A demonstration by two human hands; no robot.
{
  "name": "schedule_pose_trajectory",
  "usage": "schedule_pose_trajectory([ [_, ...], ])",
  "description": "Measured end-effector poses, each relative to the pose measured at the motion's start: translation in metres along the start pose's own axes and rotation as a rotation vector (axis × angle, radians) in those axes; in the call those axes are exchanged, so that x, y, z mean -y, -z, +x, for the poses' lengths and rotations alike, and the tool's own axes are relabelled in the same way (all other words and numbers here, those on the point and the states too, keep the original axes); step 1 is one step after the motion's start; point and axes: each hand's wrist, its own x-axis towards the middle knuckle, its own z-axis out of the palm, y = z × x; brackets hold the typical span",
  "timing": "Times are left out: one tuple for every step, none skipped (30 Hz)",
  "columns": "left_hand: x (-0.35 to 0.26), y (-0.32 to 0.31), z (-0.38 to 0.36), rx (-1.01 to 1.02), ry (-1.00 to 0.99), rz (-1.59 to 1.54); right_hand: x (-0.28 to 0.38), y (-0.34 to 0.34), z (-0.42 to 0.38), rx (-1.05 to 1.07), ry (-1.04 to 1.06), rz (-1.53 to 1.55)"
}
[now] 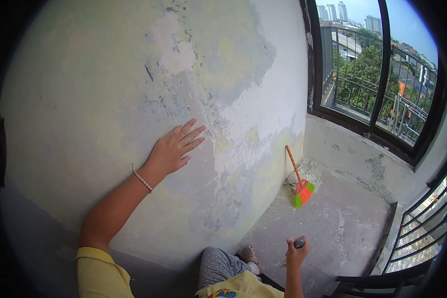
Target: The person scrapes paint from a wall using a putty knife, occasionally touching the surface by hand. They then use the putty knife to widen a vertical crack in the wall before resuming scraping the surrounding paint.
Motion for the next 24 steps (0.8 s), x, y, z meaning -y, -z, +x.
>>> schedule_pose_trajectory([
  [0.006,0.002,0.003,0.003,0.004,-0.001,-0.001,0.0,-0.001,0.003,-0.034,0.017],
  [0.01,0.003,0.007,0.002,0.015,0.011,-0.001,0.0,-0.001,0.004,-0.068,0.035],
  [0.011,0.006,0.01,-0.001,0.026,0.025,-0.001,-0.001,-0.001,0.005,-0.066,0.037],
  [0.009,0.005,0.013,-0.002,0.028,0.029,0.001,-0.003,0.0,-0.009,-0.081,0.059],
  [0.005,0.0,0.019,-0.013,0.034,0.037,0.004,-0.006,0.002,-0.026,-0.095,0.081],
  [0.0,-0.005,0.026,-0.026,0.04,0.045,0.008,-0.007,0.004,-0.03,-0.091,0.085],
  [-0.004,-0.007,0.032,-0.034,0.041,0.047,0.014,-0.006,0.007,-0.014,-0.057,0.075],
  [-0.01,-0.009,0.038,-0.028,0.048,0.04,0.021,-0.004,0.009,0.002,-0.025,0.062],
  [-0.014,-0.01,0.043,-0.022,0.053,0.033,0.029,0.0,0.01,-0.004,-0.022,0.064],
  [-0.017,-0.012,0.047,-0.028,0.053,0.036,0.038,0.006,0.011,0.01,0.019,0.025],
  [-0.019,-0.015,0.05,-0.048,0.059,0.005,0.042,0.011,0.013,0.025,0.059,-0.013],
  [-0.02,-0.016,0.052,-0.067,0.065,-0.025,0.032,0.021,0.017,0.018,0.145,-0.054],
  [-0.021,-0.016,0.054,-0.068,0.066,-0.023,0.036,0.028,0.017,0.016,0.147,-0.051],
  [-0.022,-0.017,0.054,-0.091,0.087,-0.047,0.042,0.039,0.014,-0.028,0.144,-0.019],
  [-0.022,-0.017,0.053,-0.114,0.106,-0.07,0.049,0.048,0.01,-0.073,0.14,0.015],
  [-0.023,-0.016,0.052,-0.114,0.104,-0.071,0.049,0.059,0.006,-0.11,0.144,0.01],
  [-0.023,-0.016,0.051,-0.134,0.119,-0.106,0.048,0.071,0.002,-0.147,0.149,0.005],
  [-0.023,-0.016,0.051,-0.155,0.133,-0.141,0.045,0.083,-0.002,-0.179,0.124,-0.006],
  [-0.023,-0.016,0.051,-0.156,0.129,-0.14,0.04,0.095,-0.006,-0.211,0.155,-0.059],
  [-0.023,-0.016,0.051,-0.158,0.136,-0.147,0.037,0.105,-0.01,-0.243,0.141,-0.047],
  [-0.024,-0.016,0.051,-0.159,0.143,-0.156,0.036,0.113,-0.015,-0.274,0.128,-0.038],
  [-0.024,-0.016,0.051,-0.157,0.141,-0.16,0.037,0.118,-0.019,-0.274,0.125,-0.041],
  [-0.024,-0.016,0.051,-0.154,0.142,-0.154,0.037,0.122,-0.021,-0.31,0.125,-0.028],
  [-0.024,-0.016,0.051,-0.15,0.143,-0.15,0.038,0.126,-0.023,-0.345,0.124,-0.016],
])
